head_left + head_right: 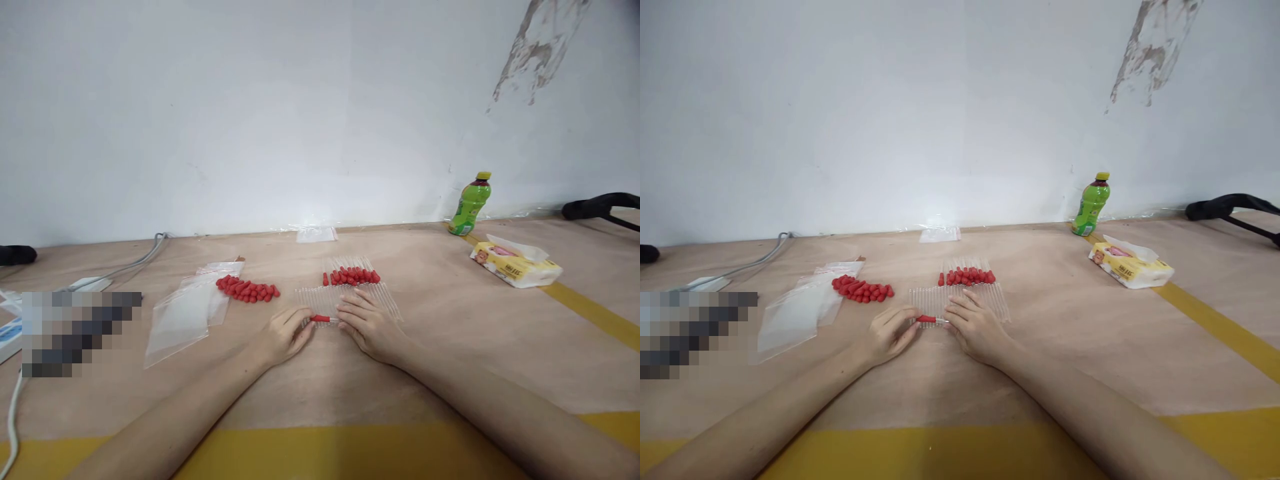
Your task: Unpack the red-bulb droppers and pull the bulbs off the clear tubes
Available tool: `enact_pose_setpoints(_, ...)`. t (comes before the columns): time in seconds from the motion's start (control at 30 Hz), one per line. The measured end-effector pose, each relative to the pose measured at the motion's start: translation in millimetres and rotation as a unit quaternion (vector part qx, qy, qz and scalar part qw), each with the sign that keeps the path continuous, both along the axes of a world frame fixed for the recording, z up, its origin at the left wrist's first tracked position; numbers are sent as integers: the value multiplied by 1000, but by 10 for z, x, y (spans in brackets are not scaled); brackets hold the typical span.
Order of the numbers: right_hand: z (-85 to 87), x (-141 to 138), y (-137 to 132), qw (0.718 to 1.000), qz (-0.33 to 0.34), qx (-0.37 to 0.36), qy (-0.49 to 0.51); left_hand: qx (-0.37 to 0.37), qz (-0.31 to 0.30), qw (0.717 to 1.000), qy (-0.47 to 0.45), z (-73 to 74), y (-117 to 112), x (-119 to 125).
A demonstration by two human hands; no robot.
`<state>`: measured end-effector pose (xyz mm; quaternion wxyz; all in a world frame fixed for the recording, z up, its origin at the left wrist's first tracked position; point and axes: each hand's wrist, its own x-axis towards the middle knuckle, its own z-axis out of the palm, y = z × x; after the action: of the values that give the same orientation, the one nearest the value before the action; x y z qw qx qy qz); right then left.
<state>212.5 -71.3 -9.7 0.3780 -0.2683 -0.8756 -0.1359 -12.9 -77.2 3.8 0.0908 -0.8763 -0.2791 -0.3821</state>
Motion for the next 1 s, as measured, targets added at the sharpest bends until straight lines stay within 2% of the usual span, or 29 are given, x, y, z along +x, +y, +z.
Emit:
enact_pose_setpoints(0.17,-11,-20,-18,1000,17,-2,5,13,-7,997,73,78,-3,117)
enact_pose_setpoints(0.27,5,-34,-32,1000,27,-11,2,36,-31,996,70,35,28,163)
enact_pose_setpoints(0.4,4,-49,-22,999,39,-28,-3,64,-32,995,66,-17,40,170)
enact_pose_setpoints(0.57,-5,-55,-16,997,68,-29,-4,88,-24,992,85,21,1,176)
enact_pose_setpoints(0.83,100,-51,-86,996,90,24,-11,50,-35,992,106,73,-47,178)
enact_pose_setpoints(1.0,98,-39,-102,994,89,63,-31,26,-44,993,102,59,-58,169)
